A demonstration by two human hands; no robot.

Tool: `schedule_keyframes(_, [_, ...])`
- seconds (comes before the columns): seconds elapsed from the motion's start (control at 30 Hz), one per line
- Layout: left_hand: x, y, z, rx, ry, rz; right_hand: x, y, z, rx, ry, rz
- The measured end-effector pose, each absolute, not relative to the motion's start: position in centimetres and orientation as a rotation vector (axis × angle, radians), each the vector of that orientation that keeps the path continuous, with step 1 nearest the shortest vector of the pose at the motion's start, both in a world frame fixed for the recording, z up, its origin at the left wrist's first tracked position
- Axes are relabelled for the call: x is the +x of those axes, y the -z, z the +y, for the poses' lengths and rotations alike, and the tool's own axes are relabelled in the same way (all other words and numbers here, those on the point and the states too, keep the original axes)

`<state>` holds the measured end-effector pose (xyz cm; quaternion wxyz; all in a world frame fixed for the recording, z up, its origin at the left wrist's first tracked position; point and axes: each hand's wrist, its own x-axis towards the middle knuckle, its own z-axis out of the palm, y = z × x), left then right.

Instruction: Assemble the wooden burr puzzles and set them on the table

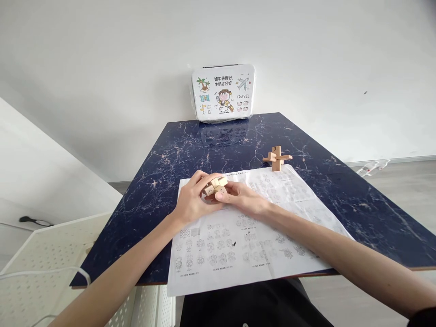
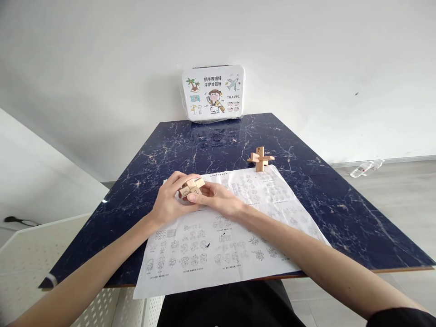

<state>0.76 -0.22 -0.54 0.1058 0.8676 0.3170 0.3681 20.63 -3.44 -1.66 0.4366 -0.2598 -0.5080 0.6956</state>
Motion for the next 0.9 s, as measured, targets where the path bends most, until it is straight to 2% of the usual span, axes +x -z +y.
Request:
schedule_keyframes(0.37, [0.9,-0.1,-0.2,2.424,-1.130,0.887,20.3,1.4,-4.1,-0.648,-1.641,-1.241])
schedule_keyframes(0.7, [0.9,-0.7,-0.3,2.286,-1.026,0.783,20.9,1.5,-4.1,-1.026,-1.048,-1.583])
schedule_keyframes(0.9, [0.8,-0.6,-0.3,2.370,-0.998,0.781,21.4,1.3,-3.7,-1.022,-1.110,-1.629])
